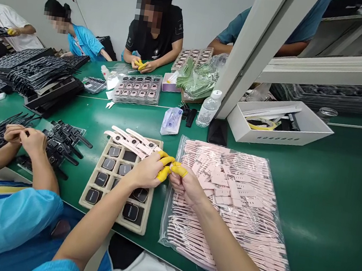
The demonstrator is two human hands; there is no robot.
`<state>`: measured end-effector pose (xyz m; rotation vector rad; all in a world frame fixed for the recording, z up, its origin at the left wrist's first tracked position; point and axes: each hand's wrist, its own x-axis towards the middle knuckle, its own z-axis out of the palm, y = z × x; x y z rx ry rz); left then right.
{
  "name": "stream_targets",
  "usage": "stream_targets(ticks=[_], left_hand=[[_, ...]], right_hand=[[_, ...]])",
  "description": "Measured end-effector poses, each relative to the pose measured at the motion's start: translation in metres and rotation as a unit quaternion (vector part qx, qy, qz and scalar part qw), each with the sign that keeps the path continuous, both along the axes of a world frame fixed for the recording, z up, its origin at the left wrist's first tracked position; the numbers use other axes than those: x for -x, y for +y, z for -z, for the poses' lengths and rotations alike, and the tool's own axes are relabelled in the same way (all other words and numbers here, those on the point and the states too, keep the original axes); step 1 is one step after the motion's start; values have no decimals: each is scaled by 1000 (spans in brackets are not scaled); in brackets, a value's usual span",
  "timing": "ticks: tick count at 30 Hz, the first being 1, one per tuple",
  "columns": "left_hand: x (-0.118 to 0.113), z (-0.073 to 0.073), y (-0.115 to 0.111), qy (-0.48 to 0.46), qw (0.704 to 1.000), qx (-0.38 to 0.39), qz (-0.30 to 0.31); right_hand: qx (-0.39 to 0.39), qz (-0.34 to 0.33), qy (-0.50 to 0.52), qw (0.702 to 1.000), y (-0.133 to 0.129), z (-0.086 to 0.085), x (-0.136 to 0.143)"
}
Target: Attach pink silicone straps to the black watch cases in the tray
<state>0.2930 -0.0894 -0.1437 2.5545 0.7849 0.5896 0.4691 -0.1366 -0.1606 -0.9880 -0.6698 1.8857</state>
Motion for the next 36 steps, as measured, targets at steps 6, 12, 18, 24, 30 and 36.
stream_targets(ticks=[6,12,18,24,30,36], left_hand=[[0,1,0,45,999,-14,-7],[0,-4,-2,62,998,-13,-1],[-1,-3,-3,111,994,-18,-15],[-2,-3,-3,126,992,-22,-7],[0,-4,-3,118,993,-19,-5],[-2,-3,-5,167,985,-41,-12]], right_hand=[[-4,-4,-27,1000,0,3,0],[-13,-17,-34,999,0,3,0],[-10,-13,-53,998,0,2,1],[-9,-19,-63,998,0,1,0],[-14,-28,-66,997,0,2,0],[-19,-28,-89,995,1,7,0]])
